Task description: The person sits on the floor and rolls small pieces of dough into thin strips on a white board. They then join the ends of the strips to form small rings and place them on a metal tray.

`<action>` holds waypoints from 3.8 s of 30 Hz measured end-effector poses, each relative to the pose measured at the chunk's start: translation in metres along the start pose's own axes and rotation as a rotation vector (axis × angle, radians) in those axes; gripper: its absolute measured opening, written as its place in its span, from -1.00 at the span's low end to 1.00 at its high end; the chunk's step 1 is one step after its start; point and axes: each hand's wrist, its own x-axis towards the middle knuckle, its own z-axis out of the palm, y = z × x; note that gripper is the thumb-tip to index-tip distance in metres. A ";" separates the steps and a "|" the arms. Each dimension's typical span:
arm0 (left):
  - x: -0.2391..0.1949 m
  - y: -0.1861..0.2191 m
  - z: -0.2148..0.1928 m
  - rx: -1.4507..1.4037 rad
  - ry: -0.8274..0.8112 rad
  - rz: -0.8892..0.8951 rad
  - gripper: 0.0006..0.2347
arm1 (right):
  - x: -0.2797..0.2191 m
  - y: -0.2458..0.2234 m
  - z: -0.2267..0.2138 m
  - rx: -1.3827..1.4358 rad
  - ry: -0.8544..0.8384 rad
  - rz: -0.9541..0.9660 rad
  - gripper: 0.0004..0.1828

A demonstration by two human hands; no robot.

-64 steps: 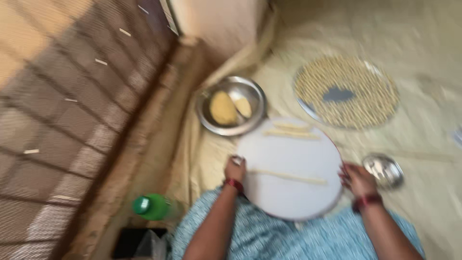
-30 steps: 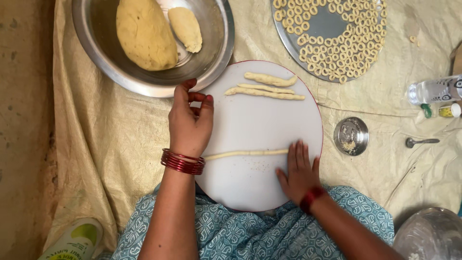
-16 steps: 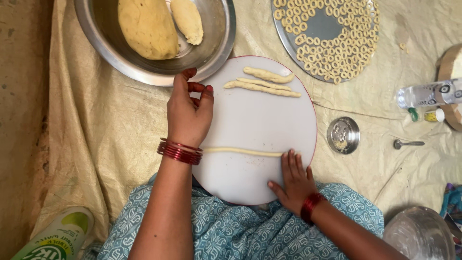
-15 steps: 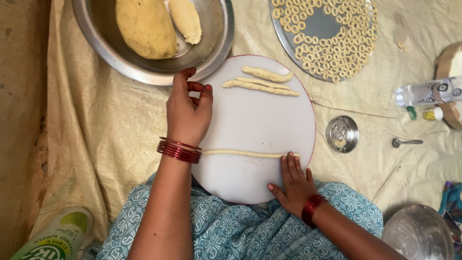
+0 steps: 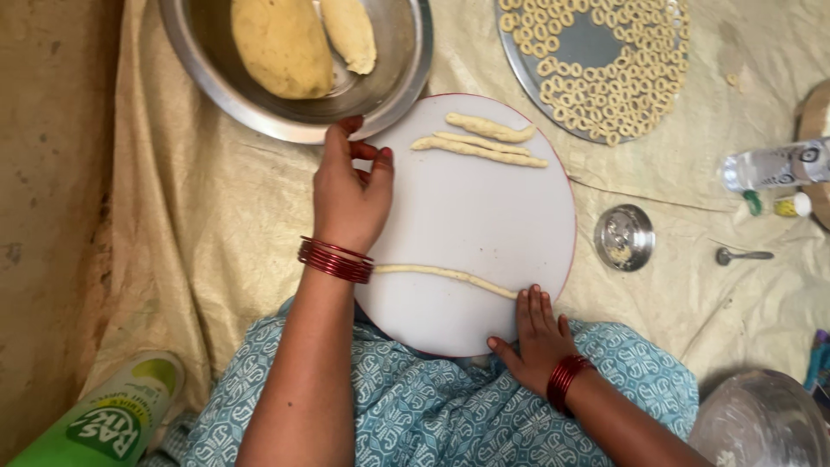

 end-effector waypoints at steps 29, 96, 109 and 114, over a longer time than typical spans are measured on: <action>0.000 0.004 0.002 0.045 -0.054 -0.035 -0.58 | -0.001 -0.023 0.001 0.171 0.296 -0.047 0.12; 0.002 0.005 0.000 0.057 -0.039 -0.031 -0.55 | 0.001 -0.113 -0.003 0.107 0.512 -0.258 0.07; 0.000 0.009 0.000 0.021 -0.057 -0.086 -0.53 | -0.019 -0.131 -0.005 -0.013 0.233 -0.243 0.11; 0.001 0.011 -0.002 0.046 -0.041 -0.076 -0.53 | -0.007 -0.130 -0.019 0.052 0.515 -0.412 0.02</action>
